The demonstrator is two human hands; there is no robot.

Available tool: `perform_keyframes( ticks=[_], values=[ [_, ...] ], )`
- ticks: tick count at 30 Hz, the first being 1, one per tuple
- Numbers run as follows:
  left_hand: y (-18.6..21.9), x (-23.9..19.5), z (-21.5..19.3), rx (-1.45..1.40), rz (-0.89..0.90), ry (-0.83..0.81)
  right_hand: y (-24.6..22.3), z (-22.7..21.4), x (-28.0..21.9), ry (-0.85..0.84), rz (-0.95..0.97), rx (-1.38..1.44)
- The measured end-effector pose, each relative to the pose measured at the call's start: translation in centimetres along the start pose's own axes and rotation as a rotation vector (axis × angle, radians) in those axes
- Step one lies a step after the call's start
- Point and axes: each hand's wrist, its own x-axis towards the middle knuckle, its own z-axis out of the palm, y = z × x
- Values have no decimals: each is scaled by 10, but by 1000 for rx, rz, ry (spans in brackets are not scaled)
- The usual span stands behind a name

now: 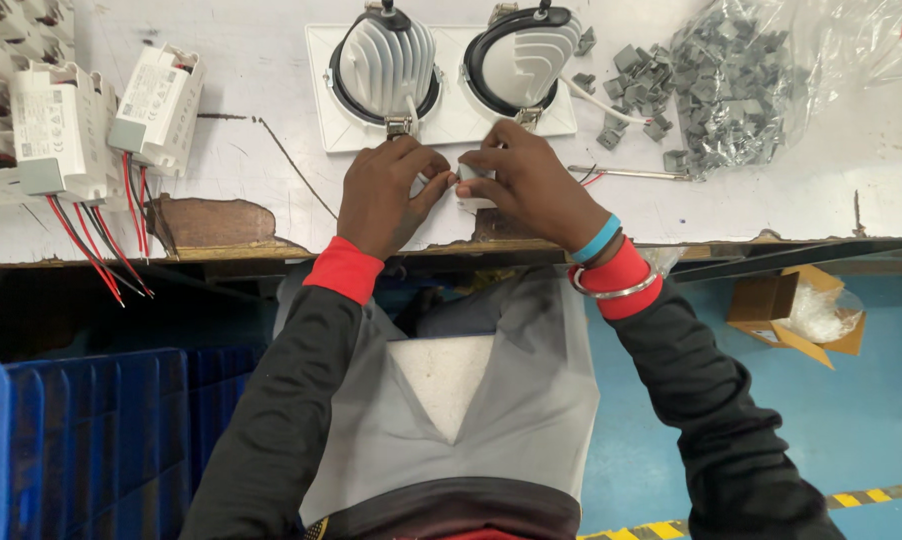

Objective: The person connects wires from light fixtures to power drivers using a screwdriver to secure the terminal connections.

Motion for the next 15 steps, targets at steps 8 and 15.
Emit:
perform_keyframes(
  ticks=[8,15],
  values=[
    [0,1,0,-2,-2,15,4,-6,15,-91,209,115],
    [0,1,0,-10,-12,13,1,-4,3,-45,59,66]
  ],
)
